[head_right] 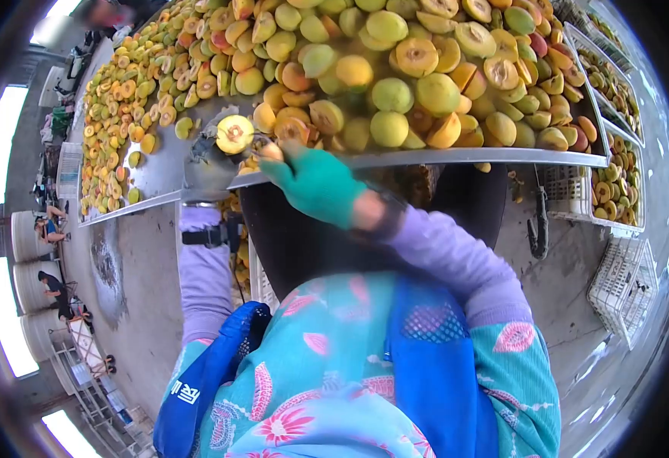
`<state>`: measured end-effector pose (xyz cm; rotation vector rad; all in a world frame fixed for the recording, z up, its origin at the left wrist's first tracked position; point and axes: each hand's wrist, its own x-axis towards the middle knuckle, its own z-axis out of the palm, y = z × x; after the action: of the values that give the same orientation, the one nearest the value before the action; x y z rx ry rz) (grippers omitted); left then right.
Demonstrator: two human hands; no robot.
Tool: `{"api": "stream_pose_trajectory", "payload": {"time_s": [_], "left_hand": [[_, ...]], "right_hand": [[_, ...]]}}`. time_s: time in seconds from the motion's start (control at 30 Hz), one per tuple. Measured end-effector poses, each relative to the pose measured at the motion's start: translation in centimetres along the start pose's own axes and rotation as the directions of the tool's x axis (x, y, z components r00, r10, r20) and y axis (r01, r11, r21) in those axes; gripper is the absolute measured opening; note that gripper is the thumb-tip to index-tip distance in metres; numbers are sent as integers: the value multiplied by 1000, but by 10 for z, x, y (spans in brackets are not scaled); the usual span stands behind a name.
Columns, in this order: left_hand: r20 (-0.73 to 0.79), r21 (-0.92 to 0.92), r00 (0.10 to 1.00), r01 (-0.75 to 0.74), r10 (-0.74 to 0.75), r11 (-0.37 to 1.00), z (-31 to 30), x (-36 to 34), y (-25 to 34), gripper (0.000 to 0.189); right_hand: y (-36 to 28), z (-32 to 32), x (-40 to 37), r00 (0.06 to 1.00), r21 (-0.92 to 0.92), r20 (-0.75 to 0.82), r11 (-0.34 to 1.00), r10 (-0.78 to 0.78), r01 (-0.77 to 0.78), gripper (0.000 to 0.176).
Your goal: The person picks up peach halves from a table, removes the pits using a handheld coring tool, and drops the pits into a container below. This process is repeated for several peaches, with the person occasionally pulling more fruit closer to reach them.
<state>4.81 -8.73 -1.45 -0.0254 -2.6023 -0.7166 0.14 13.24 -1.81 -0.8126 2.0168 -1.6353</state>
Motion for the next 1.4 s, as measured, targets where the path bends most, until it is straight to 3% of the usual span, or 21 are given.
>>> {"api": "stream_pose_trajectory", "payload": {"time_s": [0.07, 0.23, 0.37, 0.43, 0.53, 0.57, 0.63, 0.67, 0.7, 0.8, 0.83, 0.87, 0.9, 0.97, 1.07, 1.1, 1.2, 1.23, 1.33, 1.37, 1.4], "left_hand": [[-77, 40, 996, 47, -43, 998, 16, -4, 25, 41], [-43, -653, 957, 190, -287, 733, 39, 5, 61, 34], [-122, -606, 961, 126, -248, 786, 56, 4, 58, 27], [-97, -828, 922, 134, -374, 544, 62, 7, 65, 31], [-263, -593, 904, 123, -336, 796, 66, 10, 72, 28], [-221, -654, 892, 164, -394, 738, 69, 11, 71, 25], [-77, -231, 995, -86, 70, 969, 54, 21, 63, 24], [75, -24, 962, -262, 263, 965, 47, 22, 56, 23], [160, -13, 951, -267, 265, 964, 50, 28, 48, 18], [172, -221, 981, 122, -85, 968, 56, 31, 69, 19], [150, -304, 858, 512, -490, 803, 64, 35, 82, 18], [151, -154, 965, 238, -215, 959, 65, 37, 74, 19], [205, -12, 976, -70, 71, 997, 67, 35, 59, 21], [415, 226, 794, -564, 445, 795, 60, 39, 51, 28], [177, 289, 890, -454, 419, 843, 65, 46, 64, 31], [92, 292, 975, -220, 202, 931, 71, 39, 68, 30], [190, 20, 963, 193, -193, 981, 69, 36, 91, 30], [371, -30, 926, 88, -71, 996, 64, 44, 83, 26], [340, 135, 832, -505, 439, 853, 70, 54, 54, 24], [155, 65, 880, -462, 448, 885, 74, 53, 57, 24], [129, -148, 946, -279, 298, 949, 78, 50, 62, 22]], "right_hand": [[4, 6, 10, 1000, -137, -16, 991, -14, 12, 41], [9, 4, 6, 995, -70, -85, 996, 46, -52, 44], [9, 5, 0, 992, 7, -81, 995, 97, -96, 45], [27, 15, 2, 995, -120, -94, 993, -36, 24, 45], [40, 31, 1, 995, 71, -93, 997, 38, -32, 46], [41, 32, 1, 991, 193, -85, 977, 107, -88, 46], [44, 28, -4, 993, 174, -87, 982, 82, -66, 47], [40, 25, -9, 994, 167, -81, 984, 74, -60, 47], [36, 17, -12, 939, 358, 182, 870, 292, -339, 46], [4, 17, -16, 877, 608, 171, 652, 449, -452, 46], [-7, 13, -16, 837, 670, 209, 549, 505, -499, 46], [-6, 8, -16, 819, 656, 259, 528, 512, -539, 46], [-2, 5, -18, 791, 641, 311, 499, 526, -584, 47], [5, 1, -23, 773, 599, 408, 496, 486, -628, 49], [-17, 0, -20, 801, 709, 312, 436, 511, -554, 50], [-6, 5, -18, 846, 731, 279, 471, 454, -494, 51], [7, -2, -16, 827, 586, 212, 609, 521, -534, 51], [0, -18, -20, 797, 532, 358, 596, 486, -602, 50], [-8, -6, -21, 786, 643, 348, 480, 512, -597, 47], [-16, -6, -18, 765, 754, 398, 293, 507, -587, 41], [-14, -7, -16, 782, 792, 471, 195, 408, -578, 39]]}}
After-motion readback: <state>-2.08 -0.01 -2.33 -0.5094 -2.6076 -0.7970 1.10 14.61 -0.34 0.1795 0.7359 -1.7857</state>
